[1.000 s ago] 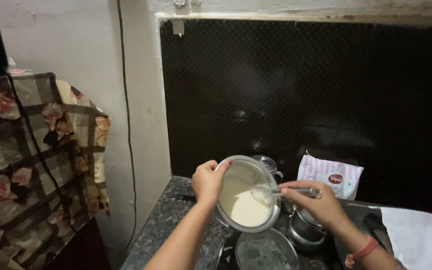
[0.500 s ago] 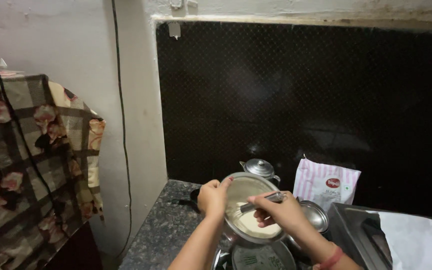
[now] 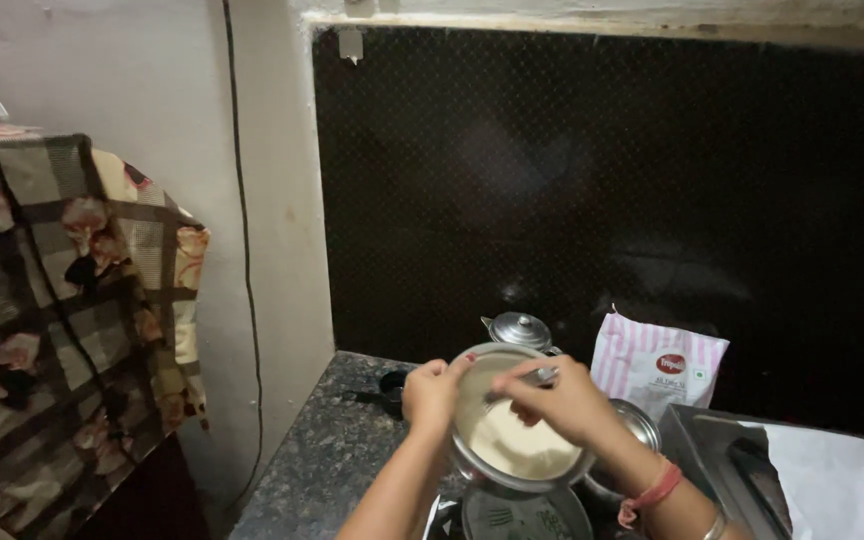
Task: Preparing batter by mixing liquid into flour and greasing a container.
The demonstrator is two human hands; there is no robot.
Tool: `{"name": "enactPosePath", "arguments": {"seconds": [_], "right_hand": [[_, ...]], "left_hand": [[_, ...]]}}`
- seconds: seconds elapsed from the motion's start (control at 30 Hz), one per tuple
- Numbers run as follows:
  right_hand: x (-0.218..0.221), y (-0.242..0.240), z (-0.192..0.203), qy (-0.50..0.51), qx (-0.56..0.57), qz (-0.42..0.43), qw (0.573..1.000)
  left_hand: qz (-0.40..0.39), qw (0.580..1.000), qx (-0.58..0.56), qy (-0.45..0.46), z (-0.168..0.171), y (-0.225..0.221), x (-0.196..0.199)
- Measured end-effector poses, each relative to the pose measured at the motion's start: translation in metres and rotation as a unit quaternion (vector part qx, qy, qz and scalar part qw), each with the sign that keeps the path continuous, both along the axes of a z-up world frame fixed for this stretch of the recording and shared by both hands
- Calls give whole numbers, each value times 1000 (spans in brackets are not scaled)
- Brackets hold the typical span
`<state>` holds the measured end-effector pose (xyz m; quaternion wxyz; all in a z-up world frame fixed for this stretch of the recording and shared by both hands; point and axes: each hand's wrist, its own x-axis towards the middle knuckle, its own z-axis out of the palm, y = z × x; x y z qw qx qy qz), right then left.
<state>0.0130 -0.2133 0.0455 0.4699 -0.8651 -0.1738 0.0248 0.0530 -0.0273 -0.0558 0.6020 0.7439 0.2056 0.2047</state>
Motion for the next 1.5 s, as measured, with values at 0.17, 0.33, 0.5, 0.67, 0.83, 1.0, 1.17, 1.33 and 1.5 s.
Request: {"name": "enactPosePath", "arguments": {"seconds": [0.17,0.33,0.5,0.67,0.83,1.0,1.17,1.33,1.5], "right_hand": [[17,-15,3,87,-103,81,988],[25,15,6,25,-211,-24,977],[42,40,-41,46,-1,134,990],[50,35,-20,105,-126,131,978],[57,70,-39,10,-136,22,990],[78,64,-82,150,30,206,966],[96,38,-63,108,41,180,977],[104,19,-81,50,70,42,995],[102,11,-128,185,173,-3,967]], "left_hand": [[3,1000,-20,2,-7,31,-9],[19,998,-61,-3,-20,38,-14],[27,997,-74,-7,-46,63,2],[58,993,-102,10,-61,87,-2],[83,996,-17,18,-66,89,10],[80,997,-1,-5,-65,100,20],[76,997,14,17,-38,103,14],[84,994,76,6,-4,98,13],[141,984,108,-27,-7,95,23]]}}
